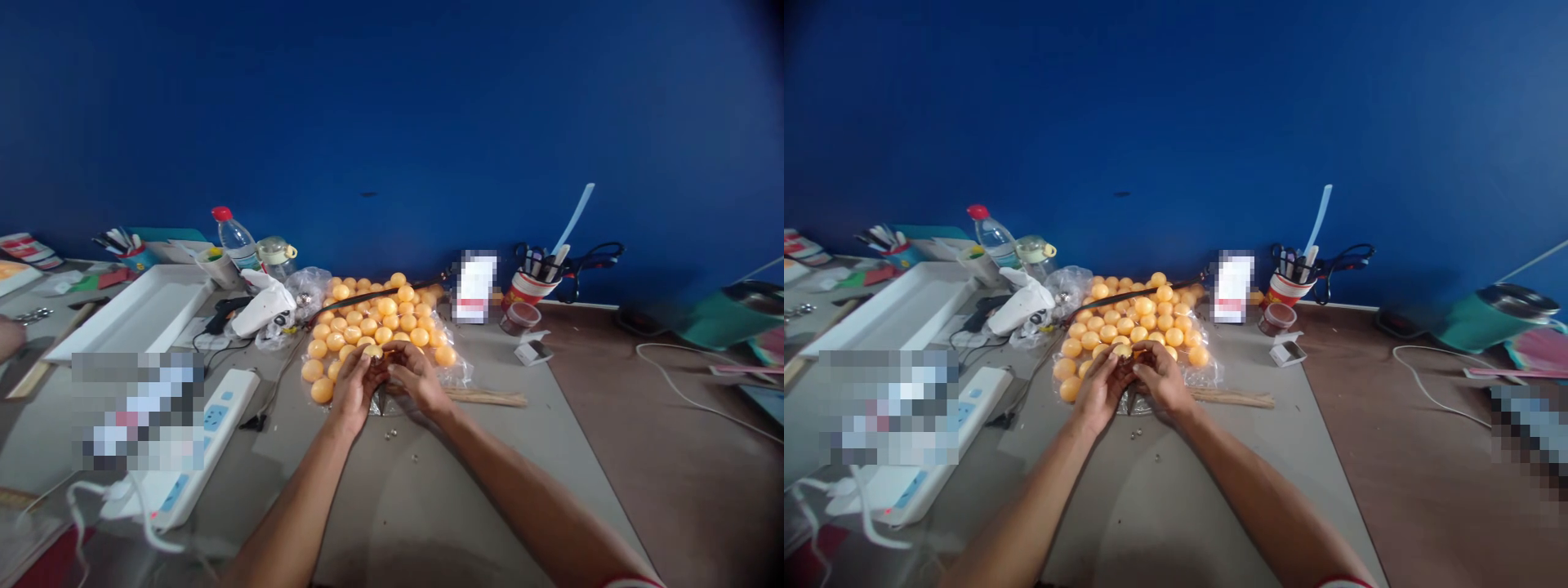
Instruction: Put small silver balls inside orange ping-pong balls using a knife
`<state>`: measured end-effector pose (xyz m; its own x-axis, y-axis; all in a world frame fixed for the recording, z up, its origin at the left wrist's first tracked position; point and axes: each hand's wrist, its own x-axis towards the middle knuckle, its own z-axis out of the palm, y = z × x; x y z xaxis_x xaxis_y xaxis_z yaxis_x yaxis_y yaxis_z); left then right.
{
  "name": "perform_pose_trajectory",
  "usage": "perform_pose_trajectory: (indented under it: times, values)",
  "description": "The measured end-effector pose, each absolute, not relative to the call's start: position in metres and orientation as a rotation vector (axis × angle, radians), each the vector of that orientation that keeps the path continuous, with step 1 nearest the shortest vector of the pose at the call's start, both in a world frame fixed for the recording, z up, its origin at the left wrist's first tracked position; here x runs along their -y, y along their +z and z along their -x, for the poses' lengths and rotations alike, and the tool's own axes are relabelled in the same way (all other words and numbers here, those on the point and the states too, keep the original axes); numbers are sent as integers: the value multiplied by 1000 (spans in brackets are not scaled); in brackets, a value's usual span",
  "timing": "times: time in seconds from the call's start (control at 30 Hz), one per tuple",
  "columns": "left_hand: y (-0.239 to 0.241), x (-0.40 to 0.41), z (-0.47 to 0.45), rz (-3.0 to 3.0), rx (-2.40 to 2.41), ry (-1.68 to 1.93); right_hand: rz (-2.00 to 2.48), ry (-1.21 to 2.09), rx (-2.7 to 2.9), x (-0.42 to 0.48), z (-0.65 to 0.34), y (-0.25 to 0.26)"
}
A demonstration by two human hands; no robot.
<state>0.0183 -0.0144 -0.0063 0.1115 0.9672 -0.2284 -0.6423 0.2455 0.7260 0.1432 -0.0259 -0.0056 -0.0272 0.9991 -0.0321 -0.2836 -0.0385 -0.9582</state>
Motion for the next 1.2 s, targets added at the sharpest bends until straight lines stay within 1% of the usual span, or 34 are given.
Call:
perform_pose_trajectory:
  times: [0.3, 0.43, 0.63, 0.8, 0.9, 0.97, 1.07, 1.2]
  values:
    - [-5, 12, -17, -444, -745, 1273, 1031, 1319, 1099, 27, -144, -11]
    - [-3, 14, -17, -509, -757, 1255, 1035, 1275, 1125, 26, -143, -11]
    - [-7, 13, -17, -599, -859, 1229, 1015, 1309, 1092, 26, -142, -6]
    - [-16, 9, -14, -723, -886, 1295, 1051, 1253, 1104, 23, -145, -7]
    - [-16, 7, -11, -833, -966, 1306, 1164, 1066, 1272, 21, -147, -7]
    - [-14, 6, -8, -944, -1078, 1316, 1220, 934, 1500, 22, -149, -2]
    - [-16, 1, -3, -1106, -1182, 1347, 1285, 837, 1898, 25, -153, 9]
    - [-29, -8, 0, -1189, -1270, 1354, 1527, 634, 2203, 28, -156, 24]
